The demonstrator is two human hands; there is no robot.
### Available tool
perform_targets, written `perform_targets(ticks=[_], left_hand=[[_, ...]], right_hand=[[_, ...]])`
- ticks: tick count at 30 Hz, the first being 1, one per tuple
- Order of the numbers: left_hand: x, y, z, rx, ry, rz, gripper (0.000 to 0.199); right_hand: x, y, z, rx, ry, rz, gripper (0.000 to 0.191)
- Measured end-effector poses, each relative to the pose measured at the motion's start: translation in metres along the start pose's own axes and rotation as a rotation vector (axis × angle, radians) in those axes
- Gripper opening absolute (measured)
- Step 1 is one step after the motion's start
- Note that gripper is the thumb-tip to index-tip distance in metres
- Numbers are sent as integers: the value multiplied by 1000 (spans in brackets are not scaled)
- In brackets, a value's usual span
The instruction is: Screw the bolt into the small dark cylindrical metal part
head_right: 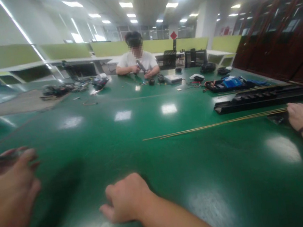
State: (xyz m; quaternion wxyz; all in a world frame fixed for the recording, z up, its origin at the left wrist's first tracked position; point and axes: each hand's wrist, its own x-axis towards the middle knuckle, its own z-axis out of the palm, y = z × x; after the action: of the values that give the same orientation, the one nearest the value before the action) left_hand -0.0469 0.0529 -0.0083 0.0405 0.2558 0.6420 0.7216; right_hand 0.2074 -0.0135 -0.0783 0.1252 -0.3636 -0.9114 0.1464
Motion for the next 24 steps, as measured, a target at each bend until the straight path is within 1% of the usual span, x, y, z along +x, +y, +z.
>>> perform_targets(ticks=[1, 2, 4, 5, 6, 8, 10, 11, 13, 14, 15, 17, 19, 21, 24], left_hand=[[-3, -7, 10, -53, -58, -64, 40], [-8, -14, 19, -103, -170, -91, 43], [-25, -26, 31, -135, -347, -104, 41], [-35, -31, 33, -144, -432, -102, 42], [-45, -35, 33, -149, -520, -101, 42], [-63, -43, 30, -147, -675, -92, 46], [-77, -48, 24, -142, -843, -88, 51], [-82, -50, 21, -131, -921, -68, 51], [-87, -52, 17, -76, -1055, 42, 43], [-88, -53, 16, -39, -1111, 130, 37], [-88, -53, 15, -7, -1152, 229, 32], [-86, -54, 15, 17, -1186, 403, 23], [-85, -54, 16, 10, -1186, 496, 20], [-84, -54, 16, 35, -1209, 510, 22], [-86, -57, 15, 102, -1267, 477, 35]], right_hand=[[0, 1, 0, 14, 4, 1, 36], [-1, 2, 0, 35, 18, 7, 34], [-6, 7, -1, 137, 66, -20, 28], [-8, 12, -1, 201, 87, -36, 26], [-12, 17, -2, 267, 101, -33, 24], [-19, 29, -4, 365, 144, 33, 21], [-24, 40, -5, 437, 167, 123, 20], [-25, 45, -5, 468, 189, 180, 20], [-26, 51, -5, 529, 239, 281, 19], [-26, 53, -5, 554, 244, 306, 19], [-26, 54, -5, 577, 235, 316, 19], [-25, 53, -4, 604, 205, 322, 16], [-24, 52, -3, 630, 188, 324, 13], [-24, 51, -3, 650, 212, 339, 13], [-23, 50, -3, 656, 248, 352, 21]])
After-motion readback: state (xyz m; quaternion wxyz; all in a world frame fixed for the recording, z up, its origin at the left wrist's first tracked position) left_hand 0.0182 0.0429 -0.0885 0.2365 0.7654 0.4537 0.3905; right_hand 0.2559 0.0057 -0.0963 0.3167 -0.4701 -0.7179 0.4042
